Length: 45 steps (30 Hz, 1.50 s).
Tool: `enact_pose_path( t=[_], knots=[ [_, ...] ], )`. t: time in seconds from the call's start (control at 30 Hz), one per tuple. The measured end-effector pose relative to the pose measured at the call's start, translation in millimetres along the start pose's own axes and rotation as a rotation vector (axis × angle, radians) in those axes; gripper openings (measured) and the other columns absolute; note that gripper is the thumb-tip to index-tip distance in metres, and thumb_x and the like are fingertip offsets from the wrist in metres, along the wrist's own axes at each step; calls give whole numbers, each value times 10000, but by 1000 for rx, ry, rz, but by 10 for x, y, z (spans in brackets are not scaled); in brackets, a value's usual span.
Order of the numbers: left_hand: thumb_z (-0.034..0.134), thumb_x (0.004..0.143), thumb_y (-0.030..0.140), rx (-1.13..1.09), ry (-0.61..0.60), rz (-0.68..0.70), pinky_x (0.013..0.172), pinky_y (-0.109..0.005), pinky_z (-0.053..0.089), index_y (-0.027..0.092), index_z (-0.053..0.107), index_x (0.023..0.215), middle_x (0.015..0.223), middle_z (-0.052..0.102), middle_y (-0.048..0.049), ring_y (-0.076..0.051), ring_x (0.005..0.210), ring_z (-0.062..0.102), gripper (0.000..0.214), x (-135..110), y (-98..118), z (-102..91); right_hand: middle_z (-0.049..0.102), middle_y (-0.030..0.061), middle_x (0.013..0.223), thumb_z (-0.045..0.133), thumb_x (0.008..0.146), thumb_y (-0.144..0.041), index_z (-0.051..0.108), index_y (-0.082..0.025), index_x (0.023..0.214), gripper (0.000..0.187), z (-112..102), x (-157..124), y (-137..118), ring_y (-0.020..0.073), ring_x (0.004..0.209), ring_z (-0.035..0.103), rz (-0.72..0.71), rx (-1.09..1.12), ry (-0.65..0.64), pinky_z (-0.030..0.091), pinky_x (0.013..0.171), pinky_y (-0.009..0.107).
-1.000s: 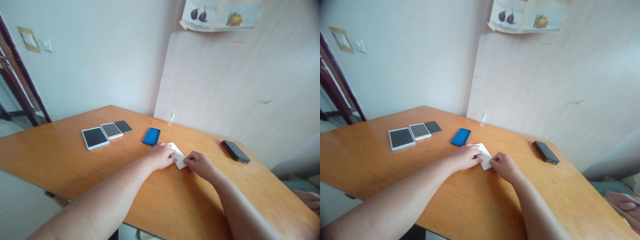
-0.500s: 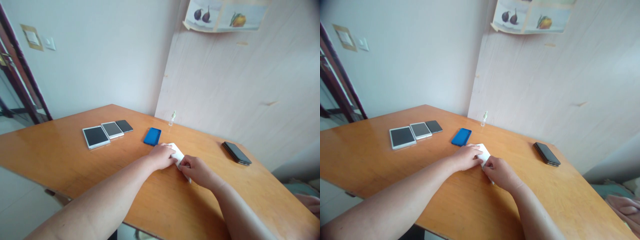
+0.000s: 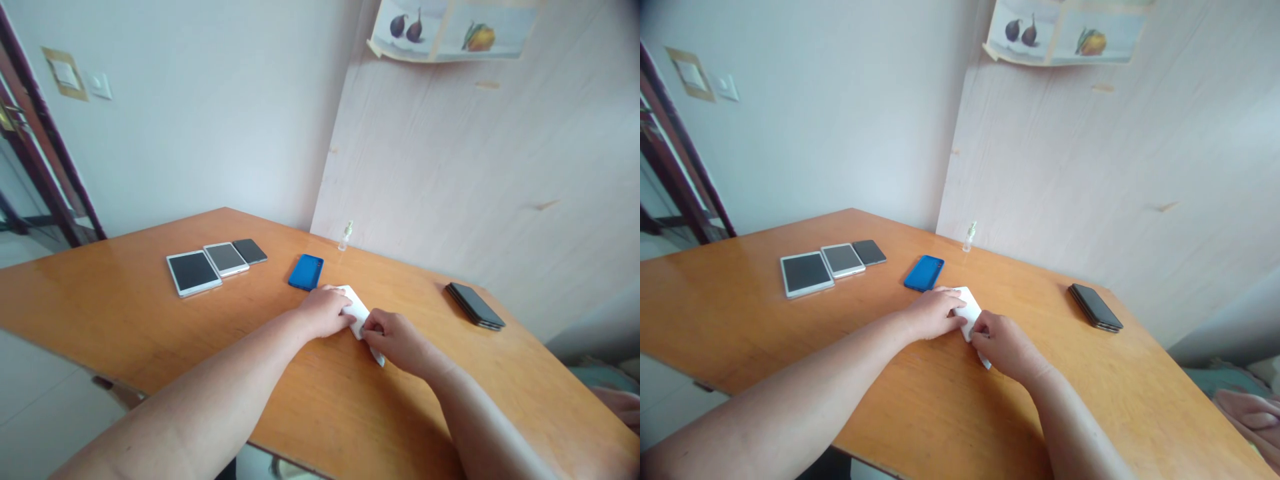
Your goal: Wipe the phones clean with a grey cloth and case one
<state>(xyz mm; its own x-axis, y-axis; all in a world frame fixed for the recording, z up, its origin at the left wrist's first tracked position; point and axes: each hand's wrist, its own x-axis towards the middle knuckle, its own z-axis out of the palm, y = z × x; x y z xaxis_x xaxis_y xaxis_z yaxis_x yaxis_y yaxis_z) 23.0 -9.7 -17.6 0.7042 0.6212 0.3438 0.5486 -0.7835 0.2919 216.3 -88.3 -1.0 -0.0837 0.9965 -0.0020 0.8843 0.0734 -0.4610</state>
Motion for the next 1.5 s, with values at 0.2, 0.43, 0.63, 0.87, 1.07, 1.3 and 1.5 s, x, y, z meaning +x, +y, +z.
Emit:
enact_pose_path(
  t=[0.2, 0.43, 0.63, 0.87, 1.07, 1.3, 1.5],
  knots=[
    [584, 842, 431, 2, -3, -14, 872, -336, 458, 221, 672, 797, 1008, 676, -76, -267, 1068, 578, 233, 5, 1, 12, 635, -6, 624, 532, 768, -272, 626, -199, 732, 125, -53, 78, 187, 139, 587, 544, 110, -42, 118, 321, 516, 233],
    [596, 838, 401, -9, 9, 5, 858, -317, 449, 222, 662, 804, 994, 675, -60, -252, 1043, 582, 194, 0, 16, -9, 665, -9, 721, 537, 808, -295, 654, -213, 779, 147, 85, 12, -55, 131, 638, 555, -132, 33, 64, 342, 563, 229],
    [586, 831, 423, 10, -21, -12, 805, -314, 455, 213, 632, 749, 924, 656, -53, -242, 981, 588, 230, 6, 34, -35, 673, 15, 717, 528, 808, -296, 653, -202, 783, 158, 3, 113, 159, 158, 673, 574, 60, -47, 169, 348, 592, 246],
    [581, 837, 390, -21, 9, 9, 855, -313, 447, 229, 647, 836, 993, 669, -44, -242, 1038, 585, 174, 3, 21, -4, 676, 5, 779, 531, 827, -301, 653, -222, 806, 148, 74, 13, -55, 146, 685, 563, -152, -34, 96, 335, 590, 237],
    [584, 825, 371, -17, 0, -1, 880, -327, 446, 224, 657, 840, 979, 667, -50, -255, 1068, 576, 165, 8, 28, -9, 669, 24, 765, 534, 815, -290, 647, -207, 764, 150, 7, 107, 133, 163, 710, 577, 63, -95, 218, 344, 605, 251],
    [567, 842, 408, -29, 10, 8, 834, -319, 454, 217, 643, 794, 950, 663, -53, -245, 1000, 590, 211, 2, 28, -25, 652, 17, 815, 542, 813, -281, 659, -222, 781, 135, 87, 50, -21, 153, 742, 583, -161, -9, 130, 385, 659, 249],
    [571, 837, 404, -4, -3, -14, 881, -357, 461, 217, 682, 866, 1084, 659, -77, -270, 1074, 580, 220, -7, 36, -8, 650, 28, 745, 528, 806, -288, 628, -196, 746, 148, 26, 175, 255, 169, 710, 574, 76, -58, 256, 365, 613, 261]
  ],
)
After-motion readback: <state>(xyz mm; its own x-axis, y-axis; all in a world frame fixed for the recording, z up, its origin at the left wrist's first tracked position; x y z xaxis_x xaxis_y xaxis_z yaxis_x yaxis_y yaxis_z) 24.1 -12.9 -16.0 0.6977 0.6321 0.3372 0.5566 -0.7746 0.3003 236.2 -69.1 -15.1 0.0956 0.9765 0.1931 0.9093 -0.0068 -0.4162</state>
